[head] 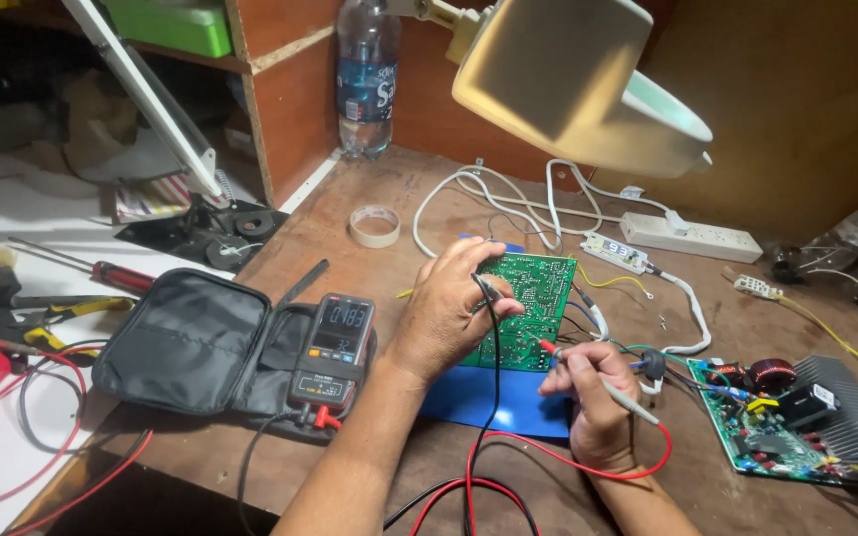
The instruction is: Using a digital multimeter to test various electrical points on a circuit board for diagnostics.
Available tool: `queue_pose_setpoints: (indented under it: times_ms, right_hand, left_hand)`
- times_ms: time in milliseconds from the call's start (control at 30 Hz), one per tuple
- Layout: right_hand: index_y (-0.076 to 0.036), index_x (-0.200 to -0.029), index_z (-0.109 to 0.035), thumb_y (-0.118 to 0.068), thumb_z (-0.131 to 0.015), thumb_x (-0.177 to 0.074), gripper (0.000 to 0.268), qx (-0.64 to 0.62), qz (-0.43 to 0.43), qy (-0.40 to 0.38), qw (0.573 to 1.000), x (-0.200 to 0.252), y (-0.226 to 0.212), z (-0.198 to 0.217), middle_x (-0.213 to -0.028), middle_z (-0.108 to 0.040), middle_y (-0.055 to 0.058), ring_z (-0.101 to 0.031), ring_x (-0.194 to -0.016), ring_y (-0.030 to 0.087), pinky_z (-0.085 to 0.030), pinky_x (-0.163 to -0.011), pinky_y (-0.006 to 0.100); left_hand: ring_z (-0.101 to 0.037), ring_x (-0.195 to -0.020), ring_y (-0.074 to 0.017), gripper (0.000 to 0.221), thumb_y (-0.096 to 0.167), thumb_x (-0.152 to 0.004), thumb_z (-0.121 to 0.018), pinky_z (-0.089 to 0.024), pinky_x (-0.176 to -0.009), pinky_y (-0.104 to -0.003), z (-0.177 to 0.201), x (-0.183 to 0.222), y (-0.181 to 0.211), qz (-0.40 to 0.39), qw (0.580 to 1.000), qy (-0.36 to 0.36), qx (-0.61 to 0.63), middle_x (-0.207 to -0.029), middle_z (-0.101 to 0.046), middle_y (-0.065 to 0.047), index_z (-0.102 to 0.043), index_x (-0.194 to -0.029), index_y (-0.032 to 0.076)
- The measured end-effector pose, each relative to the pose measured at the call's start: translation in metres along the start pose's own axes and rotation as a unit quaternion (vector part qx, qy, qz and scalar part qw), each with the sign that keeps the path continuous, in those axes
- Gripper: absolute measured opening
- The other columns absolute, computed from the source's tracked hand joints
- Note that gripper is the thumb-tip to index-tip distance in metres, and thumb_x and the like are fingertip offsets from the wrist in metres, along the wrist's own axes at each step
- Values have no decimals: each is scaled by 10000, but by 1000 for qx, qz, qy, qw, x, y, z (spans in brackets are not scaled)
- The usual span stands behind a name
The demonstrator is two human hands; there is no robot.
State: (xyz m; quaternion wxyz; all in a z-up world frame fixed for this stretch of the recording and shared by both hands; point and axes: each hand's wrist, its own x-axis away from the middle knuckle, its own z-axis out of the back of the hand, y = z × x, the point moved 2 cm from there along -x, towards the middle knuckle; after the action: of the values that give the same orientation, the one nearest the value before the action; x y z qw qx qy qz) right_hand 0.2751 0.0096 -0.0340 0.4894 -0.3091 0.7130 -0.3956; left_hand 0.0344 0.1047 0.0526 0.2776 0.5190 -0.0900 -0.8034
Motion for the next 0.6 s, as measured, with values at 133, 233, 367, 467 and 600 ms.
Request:
queue_pose_setpoints:
  times_ms: [133,233,367,467,600]
  right_hand:
    - [-30,-1147,-692,-188,-657,-1129,162,-54,-43,10,998,-1,3,0,-726,-570,112,-713,-671,312,-721,-614,508]
    - [-25,-1191,-685,-187,-655,-1126,177,-61,-56,2,997,1,5,-1,-785,-613,125,-746,-749,325,-737,-674,540]
    - [-30,-1218,-695,-216,-664,-1134,206,-53,-77,-6,996,-1,9,0,-826,-670,127,-805,-826,323,-754,-748,541]
    - [-37,-1239,-692,-220,-654,-1140,211,-38,-86,-7,995,1,7,-2,-836,-692,127,-824,-853,325,-761,-756,542]
    - [-41,-1247,-706,-232,-659,-1135,227,-8,-98,6,995,0,5,-4,-837,-713,139,-839,-867,332,-767,-746,544]
  left_hand:
    - [-594,-1614,-416,306,529,-1100,-739,-435,-1283,-602,1,0,1,-2,1000,1,1,-1605,-738,-91,-869,-1121,252]
    - [-602,-1590,-426,337,537,-1127,-698,-459,-1260,-612,2,-2,3,-13,1000,0,6,-1588,-736,-103,-869,-1126,245]
    - [-613,-1576,-409,321,523,-1108,-736,-467,-1263,-598,3,-4,4,-9,1000,5,14,-1572,-747,-91,-876,-1106,234]
    - [-609,-1580,-396,347,545,-1105,-730,-476,-1244,-600,3,-2,5,0,1000,3,16,-1576,-743,-79,-876,-1099,230]
    - [-619,-1565,-413,352,555,-1118,-710,-490,-1222,-607,3,-2,4,-13,1000,8,12,-1574,-751,-98,-853,-1090,234]
